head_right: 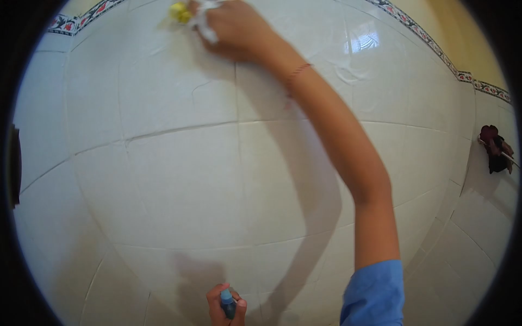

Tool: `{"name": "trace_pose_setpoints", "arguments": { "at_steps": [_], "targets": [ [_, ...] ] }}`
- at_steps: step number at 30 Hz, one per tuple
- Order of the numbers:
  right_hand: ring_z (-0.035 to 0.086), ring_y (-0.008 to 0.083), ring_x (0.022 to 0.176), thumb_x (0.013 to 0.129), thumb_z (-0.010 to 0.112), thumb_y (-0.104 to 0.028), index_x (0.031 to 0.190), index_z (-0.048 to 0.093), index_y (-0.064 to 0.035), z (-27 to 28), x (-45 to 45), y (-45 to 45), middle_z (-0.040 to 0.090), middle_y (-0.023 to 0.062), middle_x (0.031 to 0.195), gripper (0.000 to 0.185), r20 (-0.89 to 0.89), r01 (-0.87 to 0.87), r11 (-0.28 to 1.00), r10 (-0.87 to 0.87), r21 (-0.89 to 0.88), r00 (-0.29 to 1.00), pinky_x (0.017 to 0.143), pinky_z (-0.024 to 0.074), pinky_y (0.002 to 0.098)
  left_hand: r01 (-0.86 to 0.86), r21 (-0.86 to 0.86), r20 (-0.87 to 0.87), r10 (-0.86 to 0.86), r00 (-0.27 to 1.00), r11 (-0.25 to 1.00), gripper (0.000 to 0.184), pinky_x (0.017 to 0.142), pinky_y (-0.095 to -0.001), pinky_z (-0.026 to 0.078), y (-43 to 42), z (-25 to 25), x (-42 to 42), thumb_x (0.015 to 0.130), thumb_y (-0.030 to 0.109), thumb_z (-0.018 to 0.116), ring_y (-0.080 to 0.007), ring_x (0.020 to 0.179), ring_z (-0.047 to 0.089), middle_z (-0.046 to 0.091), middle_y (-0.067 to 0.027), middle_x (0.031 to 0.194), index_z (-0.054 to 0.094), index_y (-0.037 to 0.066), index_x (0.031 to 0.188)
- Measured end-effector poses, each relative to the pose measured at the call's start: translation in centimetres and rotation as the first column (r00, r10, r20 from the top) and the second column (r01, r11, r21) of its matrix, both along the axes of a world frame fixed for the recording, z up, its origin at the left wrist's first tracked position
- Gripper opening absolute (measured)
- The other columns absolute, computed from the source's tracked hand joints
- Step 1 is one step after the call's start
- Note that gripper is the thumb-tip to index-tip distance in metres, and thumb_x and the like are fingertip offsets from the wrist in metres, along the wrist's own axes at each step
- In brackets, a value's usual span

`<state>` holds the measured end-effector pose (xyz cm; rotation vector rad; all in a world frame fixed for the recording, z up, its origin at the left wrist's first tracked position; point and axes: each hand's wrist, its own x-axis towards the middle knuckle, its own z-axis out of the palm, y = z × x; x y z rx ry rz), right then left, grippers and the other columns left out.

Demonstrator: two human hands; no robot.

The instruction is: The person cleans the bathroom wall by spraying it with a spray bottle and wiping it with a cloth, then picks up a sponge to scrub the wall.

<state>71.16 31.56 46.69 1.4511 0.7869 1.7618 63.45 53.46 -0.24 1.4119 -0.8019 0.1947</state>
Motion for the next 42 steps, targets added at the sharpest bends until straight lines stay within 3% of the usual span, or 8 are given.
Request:
{"name": "trace_pose_setpoints", "arguments": {
  "at_steps": [4, 7, 8, 12, 18, 23, 26, 42],
  "targets": [
    [0.063, 0.0458, 0.11, 0.094, 0.051, -0.007, 0.118, 0.063, 0.0088, 2.3, -6.1, -2.3, 0.063, 0.0331, 0.119, 0.031, -0.062, 0.089, 0.731, -0.065, 0.676, 0.996, 0.104, 0.0467, 0.0536, -0.073, 0.032, 0.119, 0.068, 0.991, 0.997, 0.045, 0.079, -0.0271, 0.046, 1.9, -1.0, 0.4, 0.103, 0.026, 0.064, -0.0111, 0.084, 0.051, 0.058, -0.004, 0.1, 0.05, 0.006, 0.14],
    [0.061, 0.0458, 0.112, 0.092, 0.05, -0.006, 0.119, 0.061, 0.013, 5.1, -3.1, -2.8, 0.061, 0.0367, 0.12, 0.034, -0.03, 0.301, 0.734, -0.358, 0.609, 0.933, 0.107, 0.0432, 0.0538, -0.042, -0.058, 0.002, 0.042, 0.999, 0.997, 0.043, 0.078, -0.0278, 0.046, 1.3, -2.9, 1.2, 0.104, 0.024, 0.063, -0.011, 0.083, 0.049, 0.057, -0.0047, 0.102, 0.049, 0.006, 0.14],
    [0.057, 0.0494, 0.116, 0.091, 0.049, -0.008, 0.124, 0.056, 0.0176, 3.9, -1.1, -3.2, 0.057, 0.0401, 0.125, 0.042, 0.388, 0.324, 0.915, -0.397, 0.241, 0.831, 0.111, 0.0383, 0.054, -0.022, -0.067, -0.001, 0.022, 1.0, 0.998, 0.043, 0.078, -0.0278, 0.046, 0.8, -3.3, 1.5, 0.104, 0.024, 0.063, -0.011, 0.083, 0.049, 0.057, -0.0047, 0.102, 0.049, 0.006, 0.14],
    [0.041, 0.0512, 0.141, 0.103, 0.045, -0.015, 0.142, 0.05, 0.008, -8.0, -0.9, 1.7, 0.043, 0.0354, 0.151, 0.046, -0.238, 0.196, 0.972, -0.162, 0.127, 0.958, 0.125, 0.0256, 0.054, 0.085, -0.081, -0.107, -0.093, 0.99, 0.993, 0.043, 0.073, -0.0275, 0.046, 0.2, -4.2, 1.2, 0.104, 0.023, 0.062, -0.0108, 0.081, 0.048, 0.055, -0.0047, 0.103, 0.046, 0.006, 0.141],
    [0.041, 0.0492, 0.141, 0.1, 0.053, -0.014, 0.143, 0.052, 0.0033, -7.9, -8.7, -7.2, 0.041, 0.0339, 0.153, 0.046, 0.28, 0.304, 0.762, -0.53, 0.572, 0.8, 0.118, 0.033, 0.052, 0.219, -0.029, -0.221, -0.22, 0.95, 0.975, 0.048, 0.067, -0.0263, 0.046, 1.7, -4.3, 1.2, 0.103, 0.024, 0.064, -0.0106, 0.076, 0.048, 0.053, -0.0042, 0.103, 0.042, 0.008, 0.143],
    [0.047, 0.0458, 0.133, 0.089, 0.057, -0.009, 0.138, 0.056, -0.0033, -15.6, -7.4, -5.9, 0.056, 0.0223, 0.141, 0.049, -0.045, 0.271, 0.92, -0.27, 0.284, 0.962, 0.115, 0.0308, 0.0612, 0.159, 0.048, 0.055, -0.161, 0.985, 0.986, 0.048, 0.064, -0.0249, 0.045, 0.2, -6.5, 2.6, 0.102, 0.022, 0.064, -0.0106, 0.073, 0.048, 0.054, -0.0045, 0.104, 0.042, 0.009, 0.143],
    [0.044, 0.0462, 0.137, 0.091, 0.056, -0.009, 0.147, 0.048, -0.0015, -16.2, -12.1, -8.1, 0.046, 0.0243, 0.151, 0.056, -0.264, 0.406, 0.874, -0.339, 0.268, 0.903, 0.12, 0.0245, 0.0614, 0.315, -0.033, -0.271, -0.312, 0.911, 0.948, 0.046, 0.068, -0.0257, 0.046, 0.2, -7.3, 2.4, 0.102, 0.016, 0.062, -0.0108, 0.076, 0.049, 0.054, -0.0042, 0.104, 0.042, 0.009, 0.143],
    [0.039, 0.044, 0.144, 0.093, 0.057, -0.021, 0.148, 0.045, -0.0012, -14.1, -18.7, -18.2, 0.042, 0.0251, 0.155, 0.06, -0.03, 0.205, 0.753, -0.239, 0.625, 0.97, 0.123, 0.0197, 0.061, 0.235, 0.094, -0.148, -0.22, 0.964, 0.967, 0.045, 0.08, -0.0304, 0.044, -6.3, -5.4, 1.7, 0.1, 0.01, 0.059, -0.0134, 0.083, 0.047, 0.054, -0.0032, 0.098, 0.044, 0.005, 0.142]
  ]
}}
